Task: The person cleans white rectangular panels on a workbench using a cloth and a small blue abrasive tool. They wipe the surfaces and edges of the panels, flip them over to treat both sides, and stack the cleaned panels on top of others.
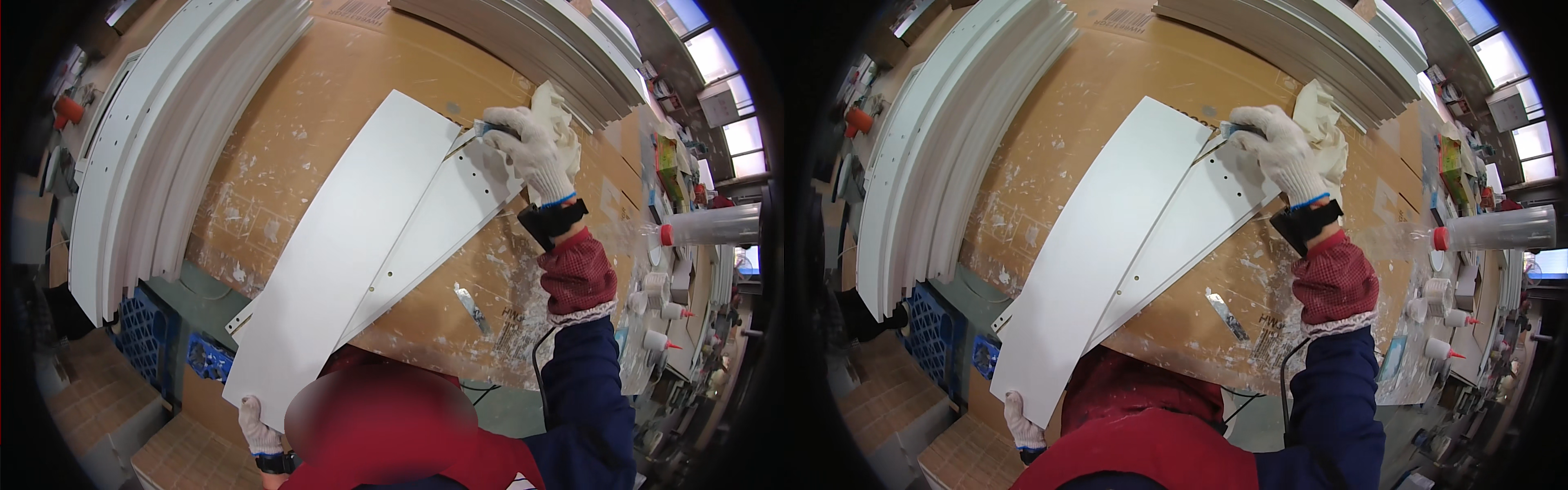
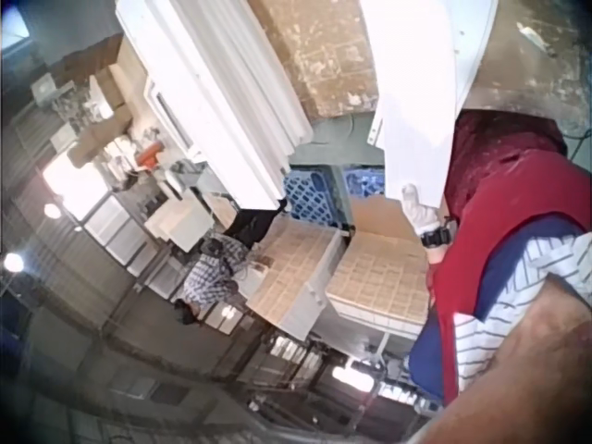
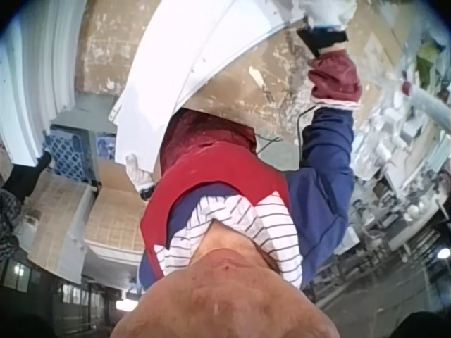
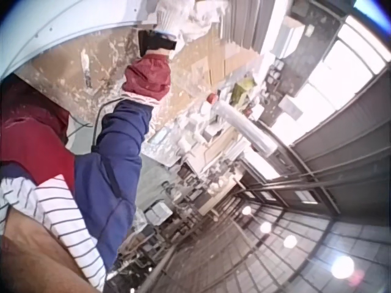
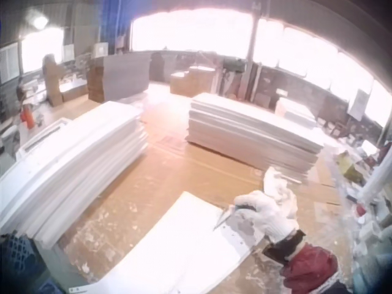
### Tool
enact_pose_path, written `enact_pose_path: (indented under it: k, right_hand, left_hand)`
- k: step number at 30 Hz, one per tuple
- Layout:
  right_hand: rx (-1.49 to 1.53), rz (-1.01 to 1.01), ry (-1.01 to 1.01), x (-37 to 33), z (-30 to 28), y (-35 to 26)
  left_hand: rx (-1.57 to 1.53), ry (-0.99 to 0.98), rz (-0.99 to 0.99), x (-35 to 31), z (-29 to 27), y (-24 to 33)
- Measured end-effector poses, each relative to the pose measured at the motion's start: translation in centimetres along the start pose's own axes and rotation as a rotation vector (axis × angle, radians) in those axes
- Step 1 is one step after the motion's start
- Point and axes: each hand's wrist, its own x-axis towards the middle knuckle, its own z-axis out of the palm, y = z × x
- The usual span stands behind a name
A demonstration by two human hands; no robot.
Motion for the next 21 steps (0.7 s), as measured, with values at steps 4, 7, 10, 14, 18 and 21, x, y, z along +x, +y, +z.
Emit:
enact_pose_path:
  k: [4,7,10,14,18,21]
  right_hand:
    - [0.001,-0.024,-0.063,2.4,1.1,-0.1]
    - [0.046,-0.011,-0.097,2.7,1.9,-0.6]
    - [0.045,-0.064,-0.111,3.0,2.3,0.5]
    - [-0.216,-0.125,-0.004,4.0,2.6,1.3]
    - [0.040,-0.028,-0.059,3.2,2.6,1.2]
    - [-0.089,-0.161,-0.060,3.1,2.4,1.0]
  left_hand:
    - [-0.018,0.053,0.015,-0.3,0.1,-0.2]
    - [-0.020,0.069,0.005,-0.5,-0.6,-0.2]
    - [-0.004,0.096,-0.004,-0.8,0.0,-0.1]
    - [0.003,0.118,-0.020,-0.7,-0.9,0.0]
    - [0.027,0.154,-0.005,-1.0,-0.6,0.0]
    - [0.020,0.143,-0.012,-0.9,-0.5,0.0]
